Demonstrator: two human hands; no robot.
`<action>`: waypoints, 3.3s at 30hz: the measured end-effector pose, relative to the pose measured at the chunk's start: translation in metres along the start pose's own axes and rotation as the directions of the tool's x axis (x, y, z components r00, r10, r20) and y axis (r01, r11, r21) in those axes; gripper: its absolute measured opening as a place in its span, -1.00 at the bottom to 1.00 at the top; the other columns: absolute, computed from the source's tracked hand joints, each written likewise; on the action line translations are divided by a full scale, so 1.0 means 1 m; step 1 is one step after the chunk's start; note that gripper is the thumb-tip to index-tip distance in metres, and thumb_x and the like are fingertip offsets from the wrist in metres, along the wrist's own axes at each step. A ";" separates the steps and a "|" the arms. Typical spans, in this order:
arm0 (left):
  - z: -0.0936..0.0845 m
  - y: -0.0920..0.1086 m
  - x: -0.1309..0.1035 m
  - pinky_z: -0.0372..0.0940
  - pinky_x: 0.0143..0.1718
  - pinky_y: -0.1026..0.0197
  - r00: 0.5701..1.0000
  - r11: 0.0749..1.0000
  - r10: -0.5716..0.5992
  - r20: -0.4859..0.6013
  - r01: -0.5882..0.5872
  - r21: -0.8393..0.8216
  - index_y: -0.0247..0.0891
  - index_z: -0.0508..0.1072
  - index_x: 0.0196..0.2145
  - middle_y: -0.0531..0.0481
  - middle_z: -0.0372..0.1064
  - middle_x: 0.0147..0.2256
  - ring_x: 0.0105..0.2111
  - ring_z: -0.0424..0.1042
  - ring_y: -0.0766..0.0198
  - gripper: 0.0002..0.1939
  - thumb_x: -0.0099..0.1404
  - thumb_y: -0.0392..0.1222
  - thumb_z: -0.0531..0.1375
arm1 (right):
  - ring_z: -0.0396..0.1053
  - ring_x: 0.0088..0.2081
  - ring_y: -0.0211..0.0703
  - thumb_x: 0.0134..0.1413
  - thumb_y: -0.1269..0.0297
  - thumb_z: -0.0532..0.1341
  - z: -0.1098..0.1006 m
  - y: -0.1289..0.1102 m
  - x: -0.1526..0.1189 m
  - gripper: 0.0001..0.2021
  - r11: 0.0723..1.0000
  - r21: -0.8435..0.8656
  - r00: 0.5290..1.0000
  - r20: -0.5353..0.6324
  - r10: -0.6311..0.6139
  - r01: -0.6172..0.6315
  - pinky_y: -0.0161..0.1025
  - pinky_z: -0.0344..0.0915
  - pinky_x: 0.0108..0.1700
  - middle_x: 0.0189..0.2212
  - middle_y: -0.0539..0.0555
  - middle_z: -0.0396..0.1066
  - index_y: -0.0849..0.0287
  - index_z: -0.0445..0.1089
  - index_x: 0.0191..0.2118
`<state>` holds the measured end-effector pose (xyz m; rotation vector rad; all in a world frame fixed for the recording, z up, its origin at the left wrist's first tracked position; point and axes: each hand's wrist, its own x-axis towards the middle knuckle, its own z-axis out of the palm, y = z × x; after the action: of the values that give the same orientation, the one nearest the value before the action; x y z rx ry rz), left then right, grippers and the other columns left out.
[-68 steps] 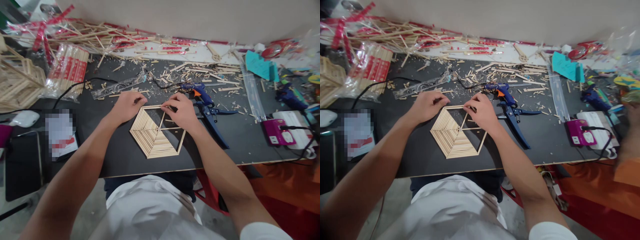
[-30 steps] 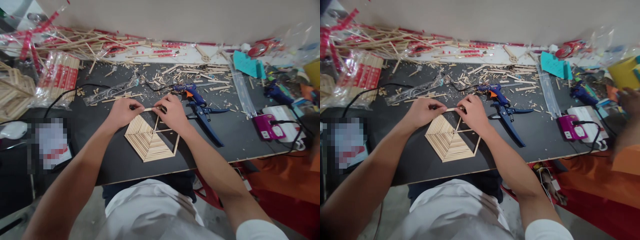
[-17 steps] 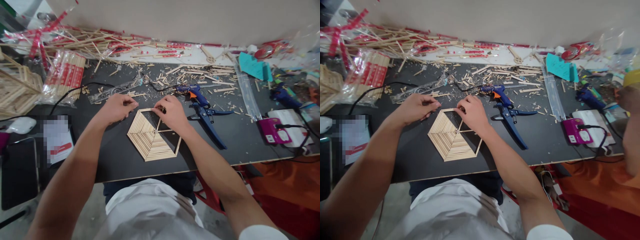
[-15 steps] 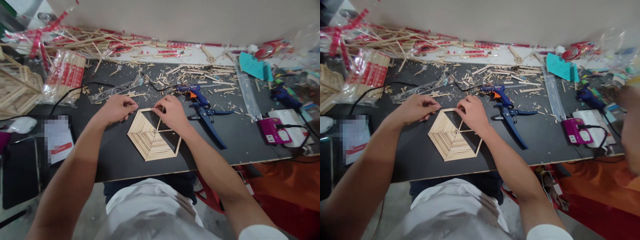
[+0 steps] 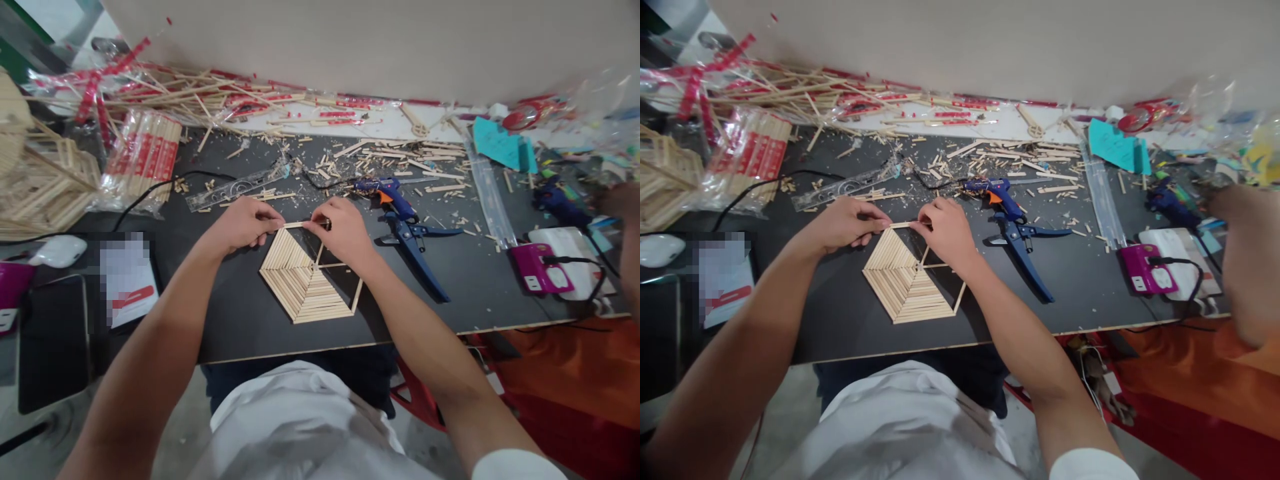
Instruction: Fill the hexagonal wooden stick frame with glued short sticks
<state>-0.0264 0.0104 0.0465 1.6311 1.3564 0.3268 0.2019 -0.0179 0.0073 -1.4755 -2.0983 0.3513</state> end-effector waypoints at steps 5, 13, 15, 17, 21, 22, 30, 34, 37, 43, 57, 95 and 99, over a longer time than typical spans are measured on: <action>0.005 -0.003 0.004 0.14 -0.70 0.27 0.999 0.995 -0.029 -0.020 0.027 -0.095 -0.28 0.58 -0.30 -0.07 0.51 -0.44 -0.70 0.31 0.38 -0.76 0.39 -0.10 0.18 | 0.41 -0.18 0.01 0.23 0.16 0.39 0.000 0.000 -0.001 -0.81 1.000 0.008 1.000 -0.002 -0.001 0.001 -0.03 0.29 -0.05 -0.32 0.08 0.46 0.10 0.49 -0.36; 0.012 0.005 0.001 0.20 -0.56 0.29 0.987 0.978 0.136 -0.090 -0.119 0.172 -0.24 0.52 -0.44 0.09 0.37 -0.70 -0.71 0.34 0.35 -0.66 0.26 0.10 0.32 | 0.41 -0.19 0.01 0.23 0.15 0.39 0.001 0.000 -0.001 -0.81 1.000 0.017 1.000 -0.006 0.002 -0.002 -0.04 0.28 -0.06 -0.33 0.09 0.47 0.10 0.50 -0.36; 0.013 0.006 0.000 0.20 -0.55 0.28 0.983 0.979 0.145 -0.110 -0.126 0.160 -0.23 0.52 -0.46 0.10 0.38 -0.71 -0.71 0.34 0.34 -0.66 0.23 0.11 0.32 | 0.40 -0.19 0.00 0.26 0.16 0.36 -0.002 0.001 -0.001 -0.81 1.000 0.029 1.000 -0.001 -0.007 0.007 -0.03 0.28 -0.05 -0.33 0.09 0.47 0.10 0.51 -0.36; 0.013 0.007 0.000 0.20 -0.55 0.27 0.984 0.980 0.143 -0.108 -0.126 0.151 -0.24 0.54 -0.45 0.10 0.38 -0.70 -0.71 0.33 0.35 -0.69 0.23 0.08 0.32 | 0.41 -0.19 0.00 0.30 0.19 0.31 -0.008 0.004 -0.001 -0.81 0.999 0.042 1.000 -0.024 -0.015 0.016 -0.01 0.29 -0.03 -0.33 0.09 0.49 0.10 0.52 -0.35; 0.013 0.005 0.001 0.24 -0.52 0.27 0.991 0.986 0.095 -0.090 -0.082 0.144 -0.28 0.60 -0.35 0.08 0.43 -0.63 -0.69 0.35 0.36 -0.79 0.24 -0.07 0.28 | 0.44 -0.17 0.01 0.30 0.27 0.26 -0.024 0.017 -0.005 -0.85 0.998 0.055 0.992 -0.125 0.020 -0.014 -0.01 0.33 -0.04 -0.29 0.11 0.52 0.12 0.53 -0.32; 0.013 0.005 0.001 0.25 -0.52 0.27 0.993 0.987 0.082 -0.089 -0.069 0.143 -0.28 0.60 -0.33 0.07 0.44 -0.61 -0.68 0.36 0.35 -0.81 0.23 -0.10 0.27 | 0.44 -0.19 0.00 0.28 0.28 0.28 -0.028 0.021 -0.006 -0.87 0.998 0.059 0.990 -0.135 0.034 -0.026 -0.02 0.34 -0.07 -0.30 0.11 0.52 0.12 0.53 -0.32; 0.011 0.005 0.000 0.25 -0.50 0.28 0.993 0.978 0.090 -0.073 -0.074 0.197 -0.27 0.57 -0.28 0.10 0.40 -0.64 -0.69 0.31 0.38 -0.79 0.30 -0.11 0.20 | 0.45 -0.30 -0.08 0.17 0.37 0.35 -0.034 0.028 -0.013 -0.94 0.995 0.098 0.993 -0.115 -0.006 0.017 -0.09 0.39 -0.15 -0.39 0.06 0.50 0.16 0.55 -0.34; 0.011 0.003 0.002 0.26 -0.43 0.27 0.976 0.953 0.178 -0.121 -0.141 0.267 -0.29 0.59 -0.27 0.04 0.49 -0.53 -0.61 0.35 0.36 -0.75 0.32 -0.08 0.18 | 0.50 -0.14 -0.02 0.32 0.25 0.28 -0.032 0.009 -0.017 -0.85 0.984 0.106 0.990 -0.036 -0.138 0.141 -0.05 0.43 -0.04 -0.24 0.15 0.55 0.19 0.58 -0.20; 0.013 -0.001 0.005 0.30 -0.30 0.24 0.930 0.921 0.294 -0.222 -0.215 0.324 -0.30 0.61 -0.25 -0.04 0.57 -0.38 -0.44 0.44 0.28 -0.73 0.32 -0.07 0.18 | 0.43 0.15 0.07 0.46 0.08 0.09 -0.026 -0.020 -0.031 -0.60 0.955 0.097 0.954 0.082 -0.288 0.280 0.05 0.36 0.21 0.09 0.28 0.51 0.25 0.50 0.11; 0.017 -0.006 0.009 0.31 -0.19 0.24 0.849 0.901 0.376 -0.372 -0.242 0.359 -0.32 0.61 -0.17 -0.06 0.58 -0.34 -0.38 0.45 0.27 -0.71 0.37 -0.08 0.17 | -0.07 0.51 0.24 0.43 -0.22 -0.06 0.006 -0.066 -0.068 -0.14 0.908 0.017 0.858 0.320 -0.402 0.420 0.16 -0.08 0.52 0.46 0.49 0.02 0.56 0.09 0.43; 0.024 -0.017 0.018 0.31 -0.24 0.19 0.842 0.859 0.423 -0.334 -0.255 0.445 -0.28 0.65 -0.20 -0.06 0.57 -0.39 -0.41 0.47 0.21 -0.71 0.37 -0.08 0.16 | -0.15 0.53 0.17 0.37 0.30 0.03 0.018 -0.087 -0.080 -0.35 0.928 -0.078 0.885 0.341 -0.318 0.363 0.10 -0.12 0.54 0.49 0.47 -0.10 0.60 0.04 0.45; 0.024 -0.020 0.020 0.31 -0.24 0.16 0.858 0.864 0.410 -0.308 -0.258 0.433 -0.24 0.64 -0.21 -0.08 0.59 -0.37 -0.40 0.47 0.19 -0.69 0.35 -0.06 0.14 | -0.16 0.53 0.15 0.39 -0.28 -0.03 0.007 -0.070 -0.080 -0.09 0.948 -0.035 0.892 0.351 -0.286 0.318 0.13 -0.13 0.54 0.50 0.37 -0.08 0.47 -0.01 0.49; 0.025 -0.021 0.021 0.31 -0.25 0.16 0.860 0.862 0.401 -0.315 -0.238 0.448 -0.22 0.64 -0.21 -0.07 0.60 -0.35 -0.38 0.47 0.18 -0.70 0.36 -0.06 0.14 | -0.17 0.54 0.13 0.40 -0.28 -0.06 0.010 -0.069 -0.082 -0.10 0.947 -0.029 0.890 0.352 -0.291 0.321 0.14 -0.15 0.54 0.50 0.36 -0.09 0.43 -0.01 0.50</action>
<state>-0.0138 0.0150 0.0101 2.2389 1.5102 0.6530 0.1626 -0.1178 0.0112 -1.1613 -2.6119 0.4240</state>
